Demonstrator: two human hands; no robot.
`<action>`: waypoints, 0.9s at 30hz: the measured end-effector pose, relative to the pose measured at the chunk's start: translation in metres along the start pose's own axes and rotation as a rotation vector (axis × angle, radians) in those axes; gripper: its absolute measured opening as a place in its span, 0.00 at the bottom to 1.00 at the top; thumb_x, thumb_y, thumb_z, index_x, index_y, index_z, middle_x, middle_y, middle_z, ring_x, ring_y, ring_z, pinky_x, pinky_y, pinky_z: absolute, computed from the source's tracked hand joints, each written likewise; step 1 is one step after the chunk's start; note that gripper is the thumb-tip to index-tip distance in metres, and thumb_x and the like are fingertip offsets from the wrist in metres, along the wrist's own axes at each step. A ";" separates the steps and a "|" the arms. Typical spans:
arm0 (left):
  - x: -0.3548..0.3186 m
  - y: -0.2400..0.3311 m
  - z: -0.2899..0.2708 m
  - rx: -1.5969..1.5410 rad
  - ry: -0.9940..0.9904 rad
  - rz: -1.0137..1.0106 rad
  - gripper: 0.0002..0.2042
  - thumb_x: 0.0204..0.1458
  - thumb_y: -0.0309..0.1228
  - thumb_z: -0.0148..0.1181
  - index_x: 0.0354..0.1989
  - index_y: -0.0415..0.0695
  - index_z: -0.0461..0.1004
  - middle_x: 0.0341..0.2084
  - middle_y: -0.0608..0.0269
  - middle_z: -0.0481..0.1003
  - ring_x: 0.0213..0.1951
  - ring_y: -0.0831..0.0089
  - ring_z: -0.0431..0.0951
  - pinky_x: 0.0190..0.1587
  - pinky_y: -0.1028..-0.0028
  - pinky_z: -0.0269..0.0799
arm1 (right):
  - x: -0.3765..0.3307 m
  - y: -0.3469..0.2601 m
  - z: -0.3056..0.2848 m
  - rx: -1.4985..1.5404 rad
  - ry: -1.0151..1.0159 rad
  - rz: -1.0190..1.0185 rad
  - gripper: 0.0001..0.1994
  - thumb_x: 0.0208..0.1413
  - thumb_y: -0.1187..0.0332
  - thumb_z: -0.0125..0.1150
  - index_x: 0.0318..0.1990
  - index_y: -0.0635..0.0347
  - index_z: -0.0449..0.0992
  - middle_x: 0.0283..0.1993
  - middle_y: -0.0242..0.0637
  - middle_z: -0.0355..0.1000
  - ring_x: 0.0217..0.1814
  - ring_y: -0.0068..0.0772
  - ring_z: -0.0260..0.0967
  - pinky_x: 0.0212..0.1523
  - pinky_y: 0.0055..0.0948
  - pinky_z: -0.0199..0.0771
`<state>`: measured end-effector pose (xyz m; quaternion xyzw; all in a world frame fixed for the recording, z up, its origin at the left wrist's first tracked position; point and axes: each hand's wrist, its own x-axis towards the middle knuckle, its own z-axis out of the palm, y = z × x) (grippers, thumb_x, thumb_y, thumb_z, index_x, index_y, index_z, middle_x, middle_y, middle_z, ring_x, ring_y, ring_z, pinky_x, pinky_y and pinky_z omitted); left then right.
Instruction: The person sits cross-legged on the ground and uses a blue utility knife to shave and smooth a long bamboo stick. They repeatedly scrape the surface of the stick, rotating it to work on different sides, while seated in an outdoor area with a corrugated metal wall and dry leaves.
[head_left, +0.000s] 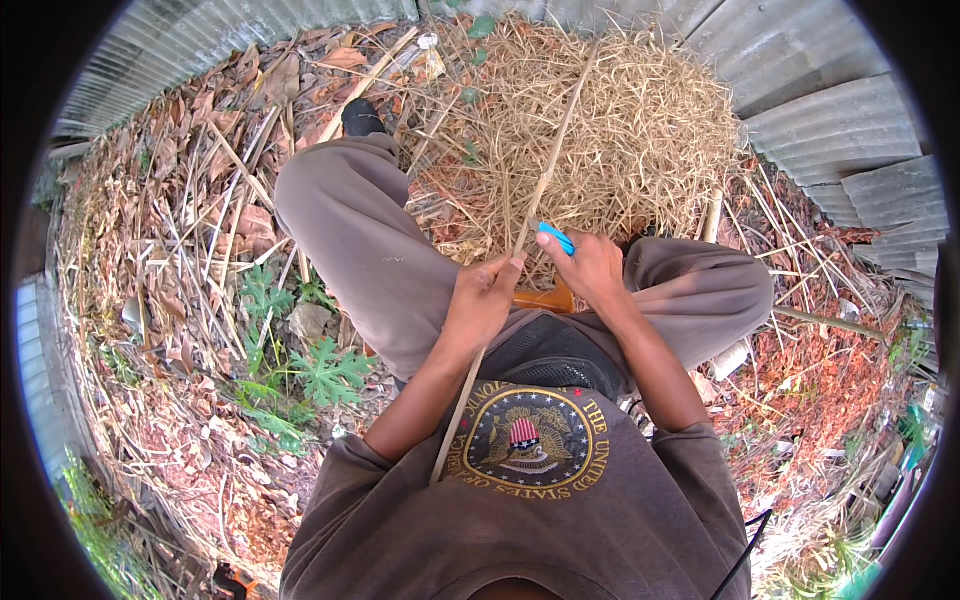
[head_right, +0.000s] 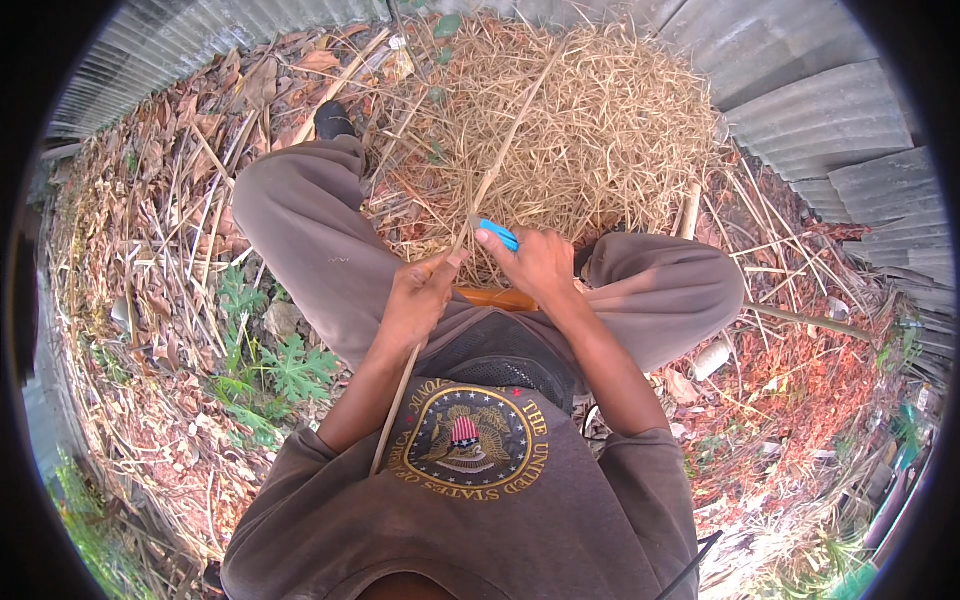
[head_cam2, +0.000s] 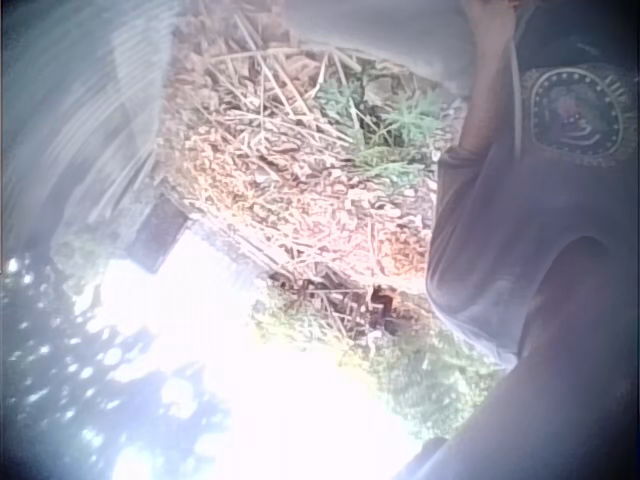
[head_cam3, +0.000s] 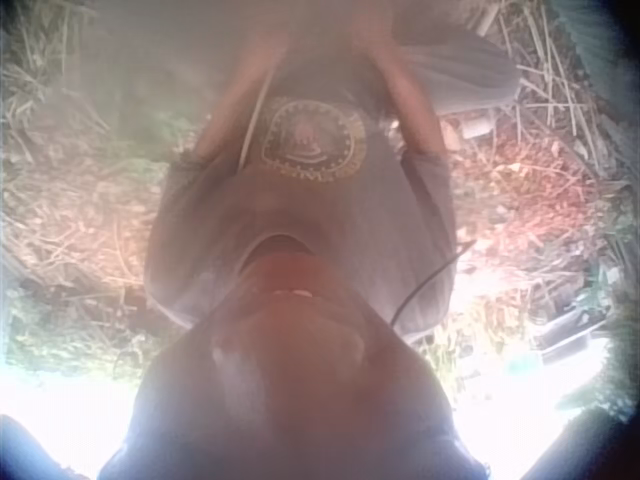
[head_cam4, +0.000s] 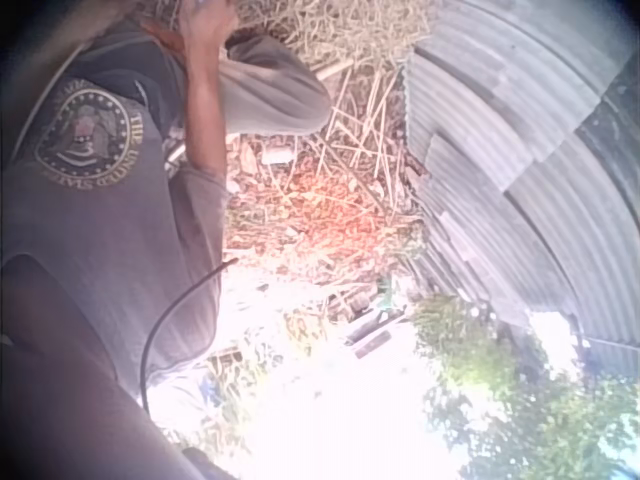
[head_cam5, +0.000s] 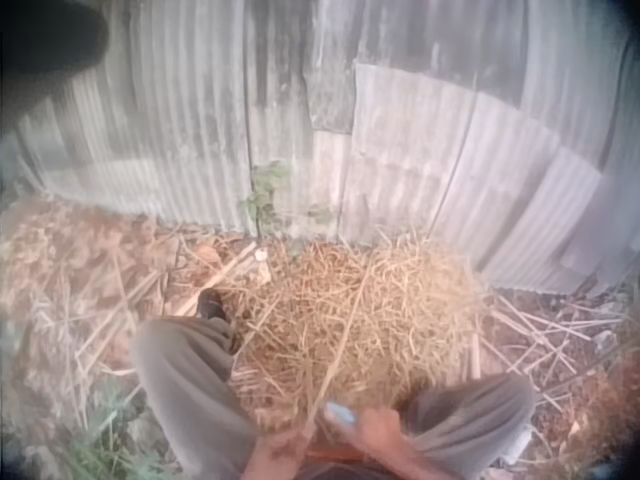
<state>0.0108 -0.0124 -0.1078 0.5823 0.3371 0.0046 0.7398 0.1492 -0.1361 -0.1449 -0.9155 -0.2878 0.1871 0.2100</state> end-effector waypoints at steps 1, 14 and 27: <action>0.000 0.000 0.001 -0.020 0.005 -0.009 0.13 0.62 0.30 0.51 0.47 0.33 0.75 0.20 0.78 0.63 0.25 0.88 0.58 0.27 0.82 0.58 | 0.000 0.001 0.002 0.016 0.015 0.004 0.37 0.52 0.32 0.48 0.19 0.63 0.76 0.17 0.54 0.70 0.26 0.58 0.73 0.30 0.50 0.71; 0.002 -0.004 0.001 -0.025 0.016 0.015 0.14 0.62 0.30 0.51 0.49 0.31 0.74 0.31 0.69 0.75 0.34 0.86 0.67 0.39 0.82 0.66 | 0.005 0.001 0.002 0.002 0.071 -0.012 0.37 0.54 0.32 0.46 0.18 0.62 0.75 0.14 0.49 0.69 0.23 0.55 0.72 0.27 0.48 0.70; 0.003 -0.008 0.001 -0.002 0.005 0.010 0.14 0.63 0.37 0.51 0.48 0.43 0.77 0.12 0.83 0.55 0.13 0.92 0.51 0.14 0.84 0.44 | 0.006 0.001 0.002 0.014 0.009 0.014 0.38 0.53 0.32 0.47 0.18 0.65 0.75 0.16 0.52 0.70 0.25 0.57 0.73 0.30 0.50 0.71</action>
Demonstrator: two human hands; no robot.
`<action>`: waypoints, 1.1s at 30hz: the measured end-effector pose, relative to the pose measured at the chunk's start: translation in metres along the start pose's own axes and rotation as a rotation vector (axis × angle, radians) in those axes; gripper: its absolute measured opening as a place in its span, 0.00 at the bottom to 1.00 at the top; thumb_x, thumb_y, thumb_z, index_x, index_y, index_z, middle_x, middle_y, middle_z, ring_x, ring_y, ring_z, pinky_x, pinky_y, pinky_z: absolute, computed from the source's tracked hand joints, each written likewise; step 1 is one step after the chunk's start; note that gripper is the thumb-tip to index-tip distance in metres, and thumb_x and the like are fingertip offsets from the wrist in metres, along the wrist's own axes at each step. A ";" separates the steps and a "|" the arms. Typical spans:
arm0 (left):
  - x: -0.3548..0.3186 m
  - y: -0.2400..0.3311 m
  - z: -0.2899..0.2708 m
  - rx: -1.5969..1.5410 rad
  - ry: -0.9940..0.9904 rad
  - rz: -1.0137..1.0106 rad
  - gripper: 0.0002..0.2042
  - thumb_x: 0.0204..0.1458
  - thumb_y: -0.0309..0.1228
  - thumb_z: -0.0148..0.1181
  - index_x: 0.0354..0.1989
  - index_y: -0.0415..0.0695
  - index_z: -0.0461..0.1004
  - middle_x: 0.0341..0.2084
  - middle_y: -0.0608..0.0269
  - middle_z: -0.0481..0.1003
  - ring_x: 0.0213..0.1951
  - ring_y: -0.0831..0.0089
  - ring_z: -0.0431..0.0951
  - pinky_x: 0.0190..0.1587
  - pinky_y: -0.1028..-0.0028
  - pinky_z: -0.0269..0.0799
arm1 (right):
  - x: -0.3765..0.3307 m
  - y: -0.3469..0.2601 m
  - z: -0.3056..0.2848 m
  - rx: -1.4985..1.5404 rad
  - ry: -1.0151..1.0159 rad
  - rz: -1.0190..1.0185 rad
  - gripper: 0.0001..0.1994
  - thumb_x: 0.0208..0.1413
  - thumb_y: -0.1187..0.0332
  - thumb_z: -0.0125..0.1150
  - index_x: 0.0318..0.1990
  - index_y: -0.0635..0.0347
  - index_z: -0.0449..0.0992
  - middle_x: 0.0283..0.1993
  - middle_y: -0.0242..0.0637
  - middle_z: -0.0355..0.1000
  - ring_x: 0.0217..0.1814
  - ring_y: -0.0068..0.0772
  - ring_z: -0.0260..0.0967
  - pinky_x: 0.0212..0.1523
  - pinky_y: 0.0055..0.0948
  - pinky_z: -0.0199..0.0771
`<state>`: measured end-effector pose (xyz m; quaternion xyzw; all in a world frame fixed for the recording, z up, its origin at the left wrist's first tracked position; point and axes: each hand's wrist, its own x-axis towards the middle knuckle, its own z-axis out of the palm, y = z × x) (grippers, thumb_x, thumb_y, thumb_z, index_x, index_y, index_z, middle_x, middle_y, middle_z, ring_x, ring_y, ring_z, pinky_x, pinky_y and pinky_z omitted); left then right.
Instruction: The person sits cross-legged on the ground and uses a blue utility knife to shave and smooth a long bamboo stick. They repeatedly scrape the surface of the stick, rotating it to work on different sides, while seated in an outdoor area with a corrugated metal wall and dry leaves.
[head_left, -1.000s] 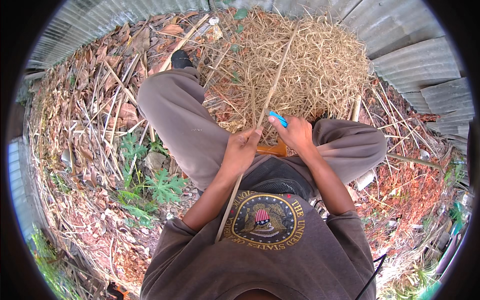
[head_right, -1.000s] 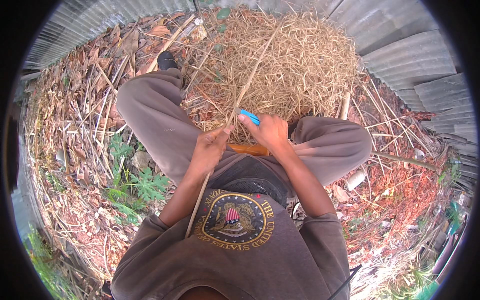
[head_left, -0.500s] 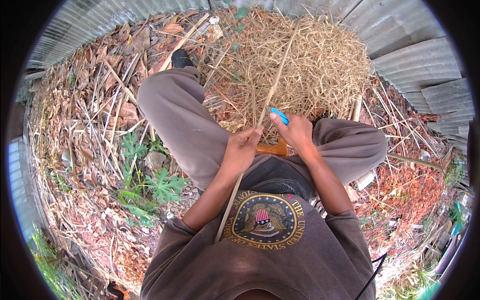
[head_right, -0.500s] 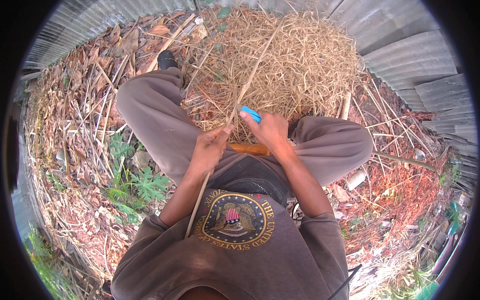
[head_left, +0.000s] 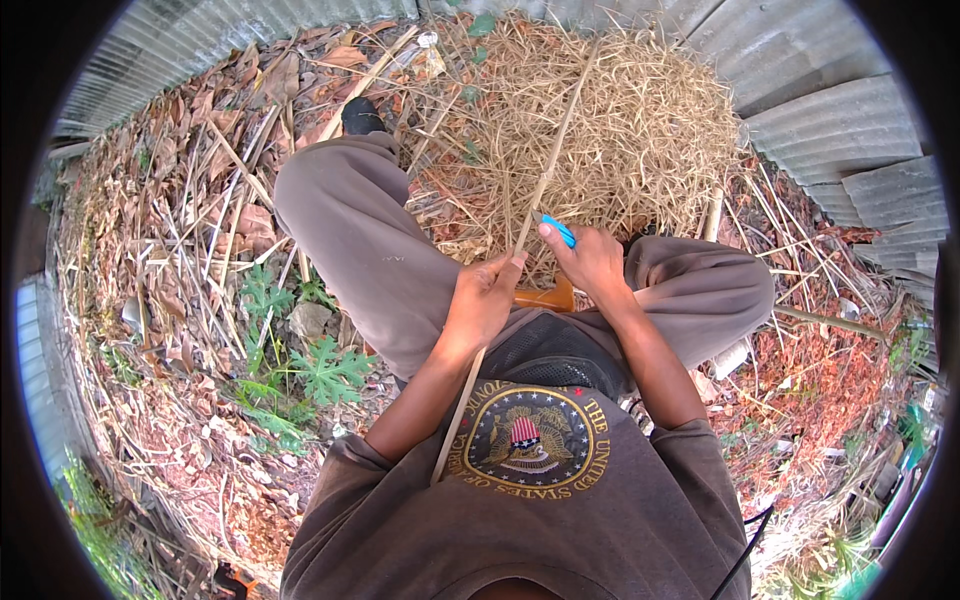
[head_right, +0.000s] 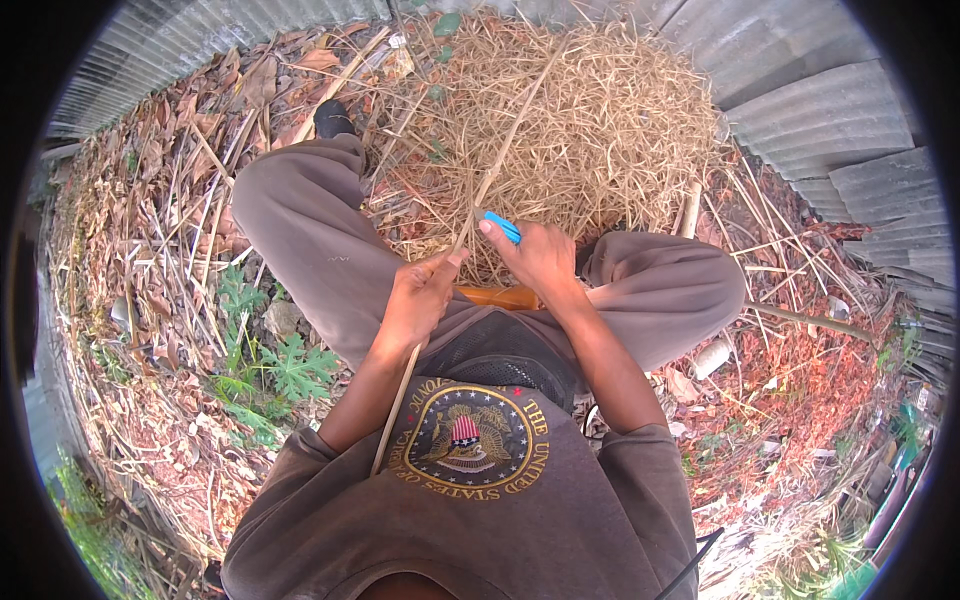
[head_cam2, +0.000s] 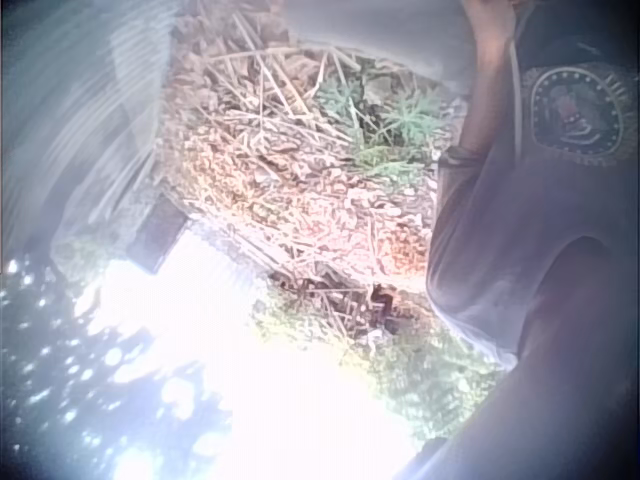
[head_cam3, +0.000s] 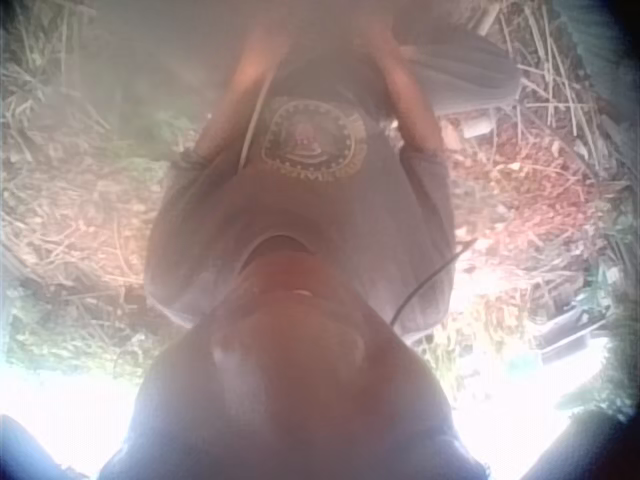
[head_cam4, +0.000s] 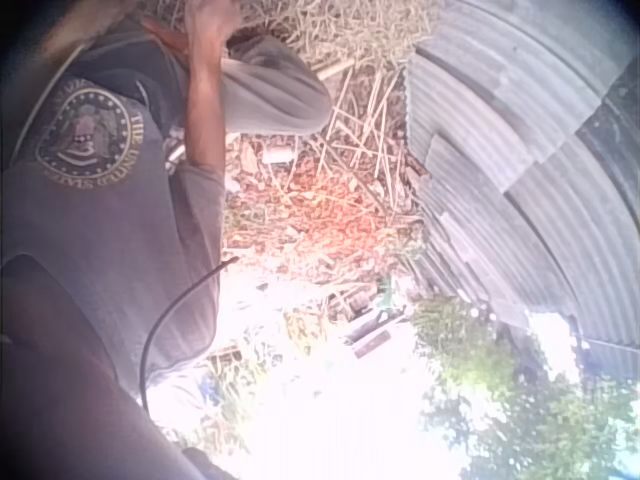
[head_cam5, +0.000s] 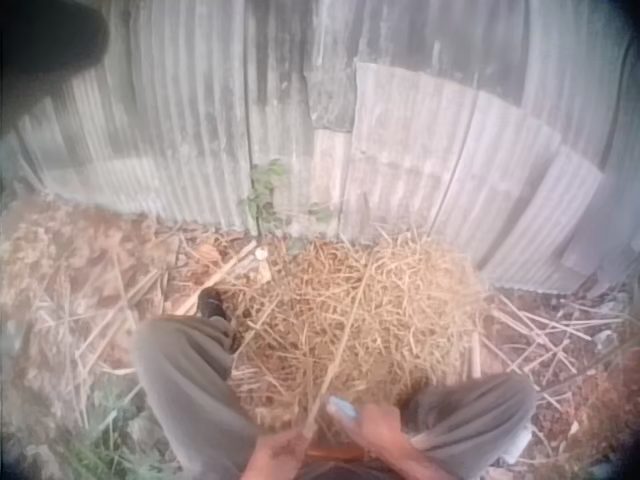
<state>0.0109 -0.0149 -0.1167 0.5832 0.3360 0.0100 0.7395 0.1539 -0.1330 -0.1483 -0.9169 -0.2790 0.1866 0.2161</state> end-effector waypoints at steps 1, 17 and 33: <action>0.000 0.000 0.000 -0.003 -0.003 -0.001 0.14 0.63 0.37 0.51 0.48 0.42 0.77 0.12 0.83 0.55 0.13 0.92 0.51 0.14 0.84 0.44 | 0.000 0.000 -0.001 -0.003 -0.006 0.004 0.38 0.53 0.32 0.47 0.18 0.65 0.75 0.17 0.52 0.70 0.26 0.57 0.73 0.31 0.50 0.71; 0.003 -0.004 0.000 -0.030 0.002 -0.033 0.12 0.63 0.37 0.52 0.45 0.43 0.77 0.12 0.83 0.56 0.13 0.92 0.50 0.14 0.84 0.43 | 0.004 0.004 -0.001 -0.059 -0.012 -0.029 0.38 0.53 0.31 0.47 0.19 0.64 0.76 0.17 0.53 0.71 0.26 0.57 0.74 0.30 0.49 0.73; -0.001 -0.003 -0.004 0.232 -0.008 0.127 0.14 0.62 0.32 0.51 0.48 0.36 0.76 0.17 0.76 0.62 0.23 0.88 0.59 0.25 0.81 0.58 | 0.010 0.006 -0.007 -0.248 -0.023 -0.081 0.40 0.51 0.28 0.43 0.22 0.62 0.79 0.19 0.52 0.72 0.27 0.54 0.74 0.30 0.48 0.73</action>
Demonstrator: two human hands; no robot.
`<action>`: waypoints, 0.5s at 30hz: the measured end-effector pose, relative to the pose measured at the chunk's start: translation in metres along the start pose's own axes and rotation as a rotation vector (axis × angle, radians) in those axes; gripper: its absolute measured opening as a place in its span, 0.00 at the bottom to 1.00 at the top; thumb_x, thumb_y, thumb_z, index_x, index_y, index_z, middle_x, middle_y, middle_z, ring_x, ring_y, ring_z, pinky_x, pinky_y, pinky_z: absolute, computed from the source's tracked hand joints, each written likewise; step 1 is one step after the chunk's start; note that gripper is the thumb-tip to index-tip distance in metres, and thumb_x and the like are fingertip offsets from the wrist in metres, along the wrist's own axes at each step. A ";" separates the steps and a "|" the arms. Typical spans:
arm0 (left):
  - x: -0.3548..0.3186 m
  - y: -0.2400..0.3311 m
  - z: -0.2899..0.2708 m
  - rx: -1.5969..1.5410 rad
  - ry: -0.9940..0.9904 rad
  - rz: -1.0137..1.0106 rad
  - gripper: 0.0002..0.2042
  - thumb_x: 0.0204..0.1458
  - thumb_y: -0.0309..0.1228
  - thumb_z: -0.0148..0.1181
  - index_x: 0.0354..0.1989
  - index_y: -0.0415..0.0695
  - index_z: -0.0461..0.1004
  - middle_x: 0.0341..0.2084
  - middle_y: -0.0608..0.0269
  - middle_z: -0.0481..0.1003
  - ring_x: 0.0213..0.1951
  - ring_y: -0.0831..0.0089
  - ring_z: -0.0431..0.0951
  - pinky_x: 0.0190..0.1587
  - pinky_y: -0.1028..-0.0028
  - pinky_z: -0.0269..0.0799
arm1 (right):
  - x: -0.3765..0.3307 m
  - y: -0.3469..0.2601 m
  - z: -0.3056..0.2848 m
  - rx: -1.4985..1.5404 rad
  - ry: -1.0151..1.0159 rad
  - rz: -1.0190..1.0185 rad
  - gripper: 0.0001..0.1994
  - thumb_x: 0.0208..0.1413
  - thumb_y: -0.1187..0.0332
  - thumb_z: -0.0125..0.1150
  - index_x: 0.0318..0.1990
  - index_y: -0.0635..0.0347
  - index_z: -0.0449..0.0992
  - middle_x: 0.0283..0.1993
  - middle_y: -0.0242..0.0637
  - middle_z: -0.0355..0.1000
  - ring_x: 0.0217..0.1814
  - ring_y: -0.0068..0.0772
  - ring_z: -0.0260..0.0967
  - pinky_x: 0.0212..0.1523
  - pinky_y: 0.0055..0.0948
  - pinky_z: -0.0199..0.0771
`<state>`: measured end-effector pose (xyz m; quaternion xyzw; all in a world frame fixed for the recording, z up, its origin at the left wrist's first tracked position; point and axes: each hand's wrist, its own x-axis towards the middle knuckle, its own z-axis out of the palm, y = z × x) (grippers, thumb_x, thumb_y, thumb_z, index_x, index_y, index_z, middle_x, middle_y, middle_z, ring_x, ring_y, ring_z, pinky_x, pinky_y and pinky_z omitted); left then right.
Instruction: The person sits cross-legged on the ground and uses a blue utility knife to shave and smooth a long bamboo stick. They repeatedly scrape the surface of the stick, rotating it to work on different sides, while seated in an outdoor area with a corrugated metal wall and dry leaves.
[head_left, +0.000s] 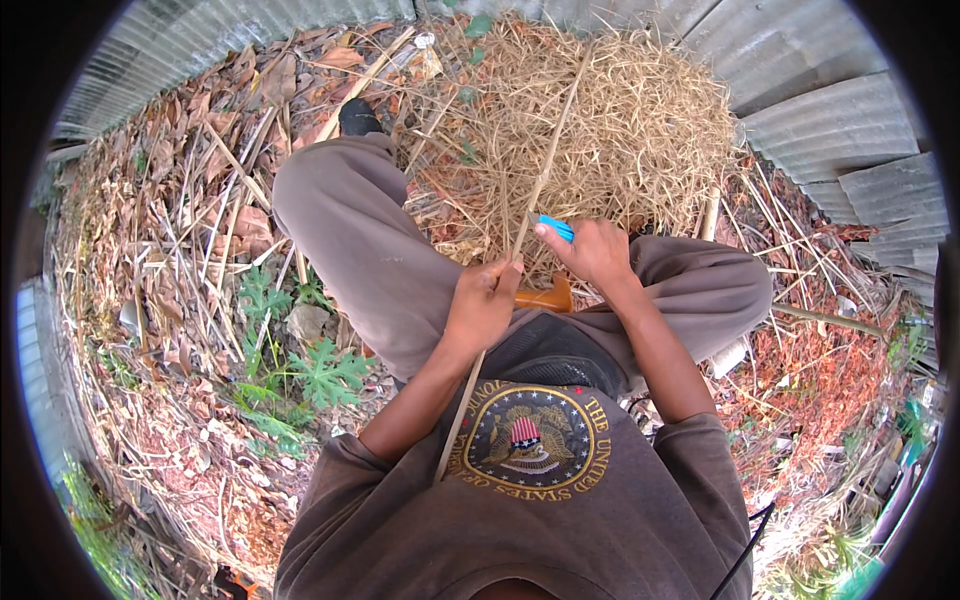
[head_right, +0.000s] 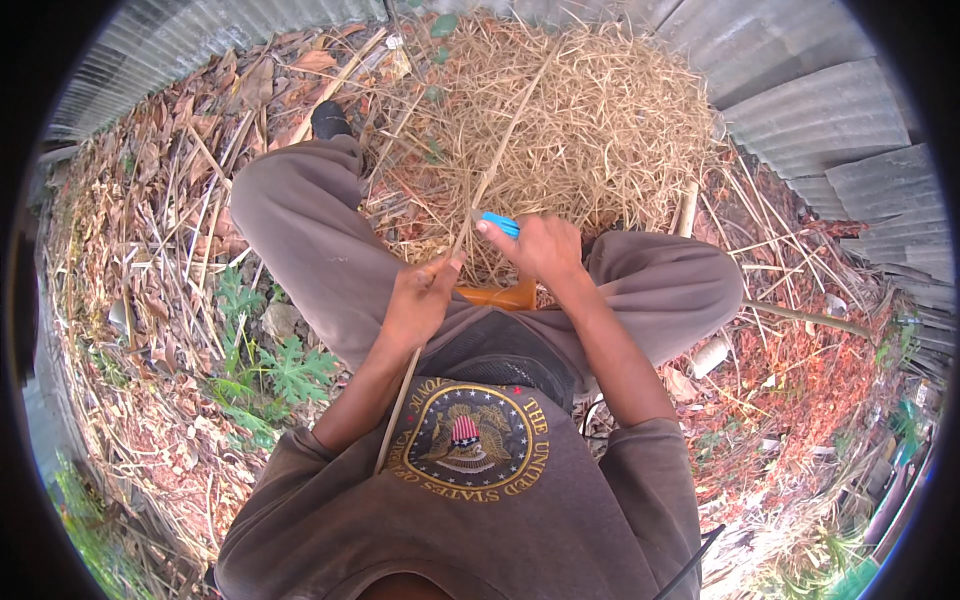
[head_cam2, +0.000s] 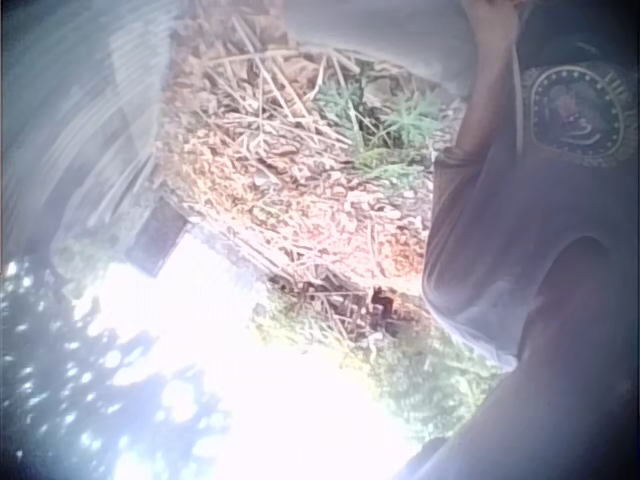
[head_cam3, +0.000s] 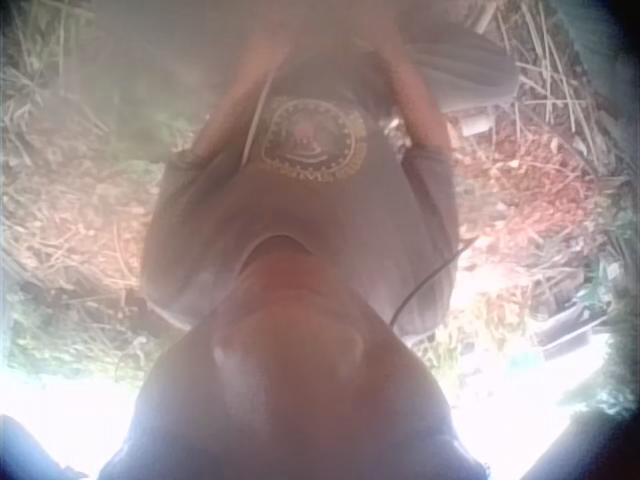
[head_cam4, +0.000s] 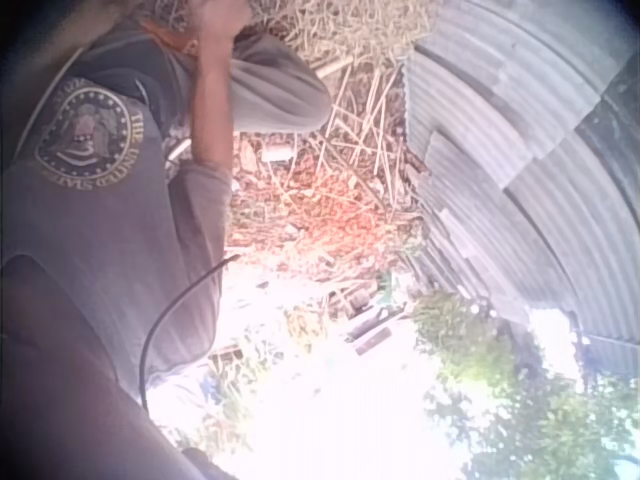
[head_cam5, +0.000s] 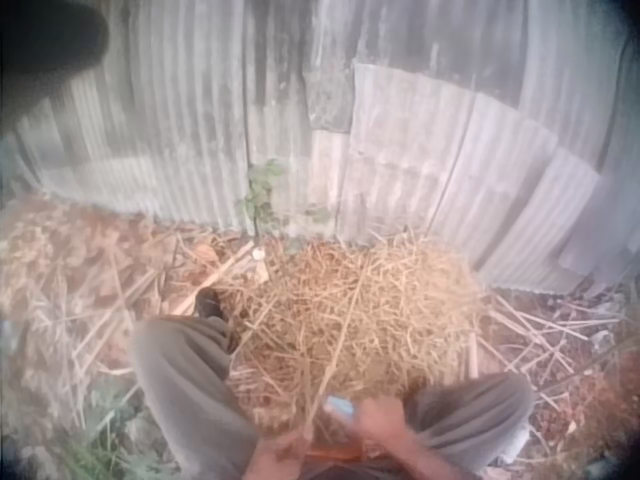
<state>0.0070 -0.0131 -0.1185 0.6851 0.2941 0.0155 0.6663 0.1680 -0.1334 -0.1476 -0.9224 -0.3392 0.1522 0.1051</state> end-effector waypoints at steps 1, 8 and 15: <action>0.000 0.003 -0.001 0.010 -0.010 0.014 0.14 0.62 0.32 0.51 0.48 0.36 0.75 0.17 0.75 0.63 0.23 0.87 0.60 0.25 0.80 0.58 | 0.002 0.001 -0.003 -0.023 -0.009 -0.004 0.40 0.51 0.28 0.43 0.22 0.62 0.79 0.19 0.52 0.72 0.27 0.54 0.74 0.30 0.48 0.73; 0.000 0.002 0.004 0.001 0.014 0.029 0.13 0.62 0.32 0.50 0.45 0.34 0.75 0.18 0.74 0.64 0.25 0.86 0.60 0.28 0.79 0.60 | 0.025 0.012 -0.018 -0.079 -0.029 0.005 0.41 0.49 0.26 0.43 0.23 0.63 0.80 0.21 0.53 0.73 0.28 0.54 0.75 0.30 0.47 0.73; 0.004 0.008 0.003 0.034 0.010 0.008 0.11 0.61 0.32 0.50 0.36 0.34 0.73 0.15 0.68 0.62 0.22 0.83 0.59 0.25 0.75 0.59 | 0.050 0.021 -0.019 -0.147 -0.020 0.027 0.42 0.50 0.26 0.40 0.25 0.62 0.80 0.23 0.53 0.74 0.31 0.53 0.76 0.34 0.47 0.74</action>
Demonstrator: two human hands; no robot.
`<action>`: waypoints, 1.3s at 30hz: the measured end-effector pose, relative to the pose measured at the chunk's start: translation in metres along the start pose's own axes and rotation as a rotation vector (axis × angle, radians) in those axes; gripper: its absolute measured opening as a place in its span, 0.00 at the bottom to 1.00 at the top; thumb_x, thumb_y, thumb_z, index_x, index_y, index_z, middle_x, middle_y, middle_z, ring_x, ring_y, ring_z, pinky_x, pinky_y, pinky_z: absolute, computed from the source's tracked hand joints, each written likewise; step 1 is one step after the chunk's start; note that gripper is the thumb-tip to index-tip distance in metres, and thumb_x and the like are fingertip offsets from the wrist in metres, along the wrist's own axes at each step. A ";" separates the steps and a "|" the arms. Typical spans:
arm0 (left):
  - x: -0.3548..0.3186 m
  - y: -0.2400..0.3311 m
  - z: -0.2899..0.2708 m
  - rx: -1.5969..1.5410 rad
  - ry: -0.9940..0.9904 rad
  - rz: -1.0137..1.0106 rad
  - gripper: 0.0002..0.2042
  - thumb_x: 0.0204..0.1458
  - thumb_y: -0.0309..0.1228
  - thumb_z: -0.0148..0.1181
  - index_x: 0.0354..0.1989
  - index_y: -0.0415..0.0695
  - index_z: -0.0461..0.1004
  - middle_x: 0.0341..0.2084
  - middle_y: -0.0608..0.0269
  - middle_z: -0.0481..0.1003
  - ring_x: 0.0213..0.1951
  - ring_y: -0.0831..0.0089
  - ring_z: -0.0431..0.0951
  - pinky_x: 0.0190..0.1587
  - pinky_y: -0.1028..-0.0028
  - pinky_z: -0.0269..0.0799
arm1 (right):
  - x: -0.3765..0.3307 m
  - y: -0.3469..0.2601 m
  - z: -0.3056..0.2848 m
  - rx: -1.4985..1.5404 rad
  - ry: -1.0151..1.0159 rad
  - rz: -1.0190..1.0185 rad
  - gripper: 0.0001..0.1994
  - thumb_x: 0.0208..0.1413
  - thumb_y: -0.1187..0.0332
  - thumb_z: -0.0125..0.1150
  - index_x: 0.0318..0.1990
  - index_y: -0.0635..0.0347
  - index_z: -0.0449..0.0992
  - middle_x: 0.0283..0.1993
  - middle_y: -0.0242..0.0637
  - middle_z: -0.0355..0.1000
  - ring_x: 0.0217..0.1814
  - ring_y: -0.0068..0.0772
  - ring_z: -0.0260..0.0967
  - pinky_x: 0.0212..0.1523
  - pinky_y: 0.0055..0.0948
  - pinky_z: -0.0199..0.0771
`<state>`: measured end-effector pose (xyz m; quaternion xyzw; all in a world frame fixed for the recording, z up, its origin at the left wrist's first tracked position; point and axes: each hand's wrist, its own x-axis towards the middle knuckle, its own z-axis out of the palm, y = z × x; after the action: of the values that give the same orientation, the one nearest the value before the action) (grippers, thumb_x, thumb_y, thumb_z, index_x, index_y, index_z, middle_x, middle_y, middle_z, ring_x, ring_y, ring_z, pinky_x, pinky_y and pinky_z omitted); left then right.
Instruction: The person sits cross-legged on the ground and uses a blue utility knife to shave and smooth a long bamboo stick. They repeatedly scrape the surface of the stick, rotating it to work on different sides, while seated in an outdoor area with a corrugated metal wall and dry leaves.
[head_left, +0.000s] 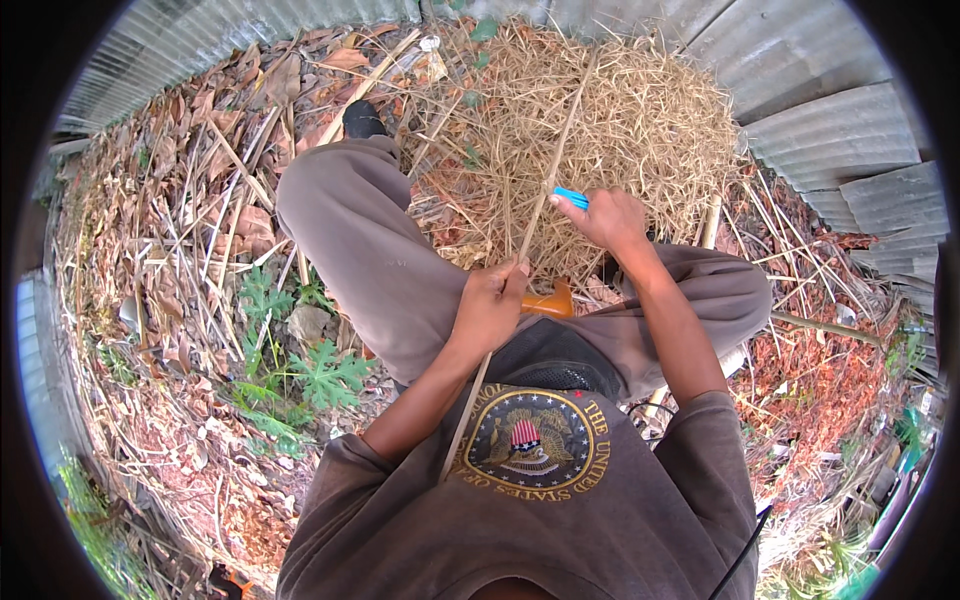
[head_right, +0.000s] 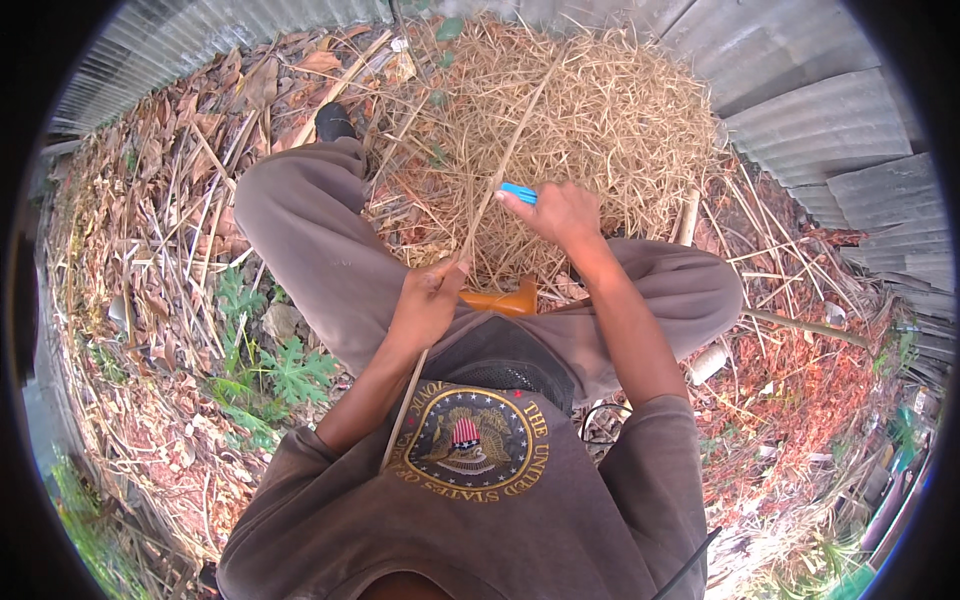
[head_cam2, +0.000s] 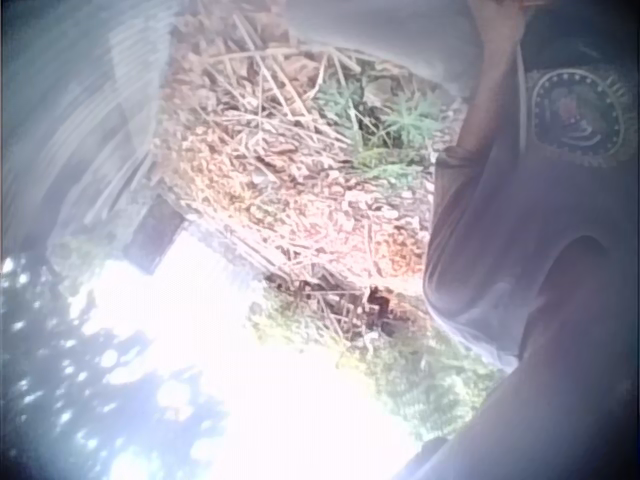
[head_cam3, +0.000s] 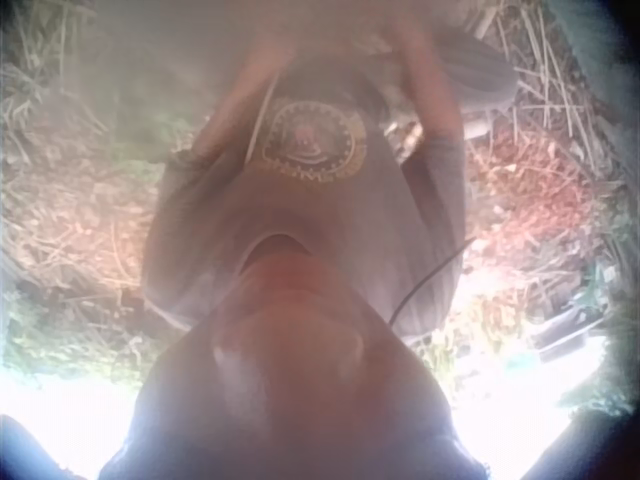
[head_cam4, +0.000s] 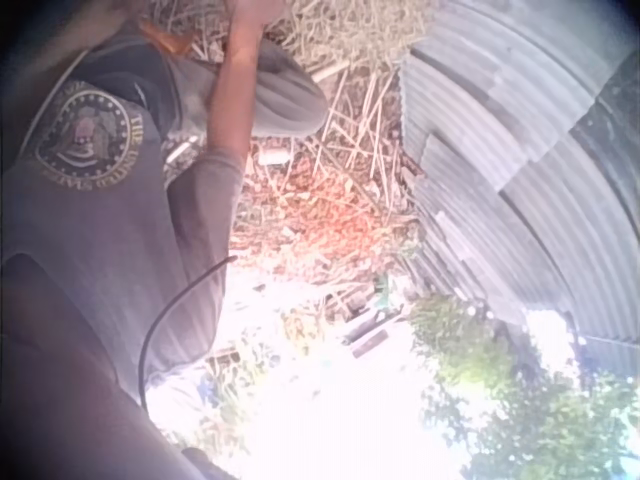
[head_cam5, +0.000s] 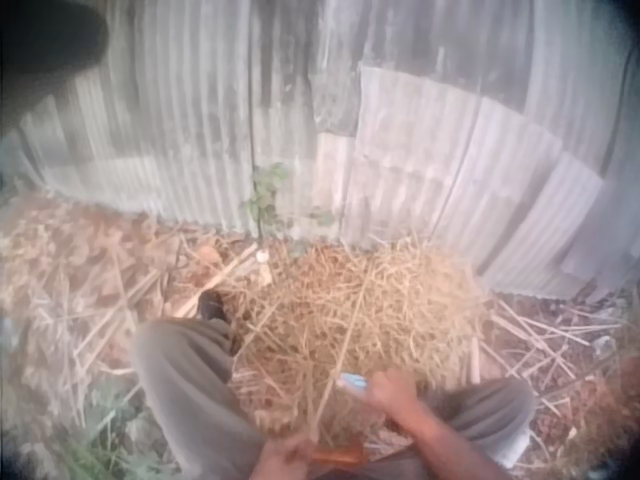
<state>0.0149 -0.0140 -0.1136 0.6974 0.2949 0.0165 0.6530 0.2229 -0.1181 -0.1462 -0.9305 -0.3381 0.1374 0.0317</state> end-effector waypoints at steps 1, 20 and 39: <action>0.000 -0.002 -0.001 0.007 -0.005 -0.020 0.12 0.61 0.33 0.50 0.41 0.35 0.74 0.16 0.71 0.61 0.23 0.84 0.58 0.26 0.77 0.59 | -0.001 -0.002 0.000 0.003 0.008 0.004 0.42 0.50 0.26 0.40 0.24 0.62 0.80 0.24 0.53 0.74 0.31 0.53 0.76 0.34 0.46 0.74; -0.001 -0.007 0.001 -0.103 0.018 -0.020 0.14 0.62 0.32 0.51 0.52 0.42 0.76 0.15 0.81 0.59 0.19 0.91 0.56 0.20 0.83 0.52 | -0.038 -0.011 0.011 0.262 -0.006 -0.105 0.40 0.50 0.28 0.46 0.15 0.64 0.74 0.12 0.51 0.66 0.21 0.55 0.70 0.27 0.48 0.71; -0.003 -0.004 0.002 -0.015 0.009 0.030 0.12 0.61 0.30 0.52 0.47 0.37 0.76 0.17 0.78 0.61 0.22 0.89 0.58 0.23 0.82 0.56 | -0.038 -0.008 0.008 0.247 0.015 -0.129 0.40 0.50 0.28 0.46 0.17 0.62 0.77 0.14 0.50 0.68 0.23 0.54 0.72 0.27 0.47 0.72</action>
<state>0.0121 -0.0174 -0.1171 0.6968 0.2873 0.0315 0.6565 0.1875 -0.1364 -0.1439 -0.8967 -0.3776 0.1687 0.1575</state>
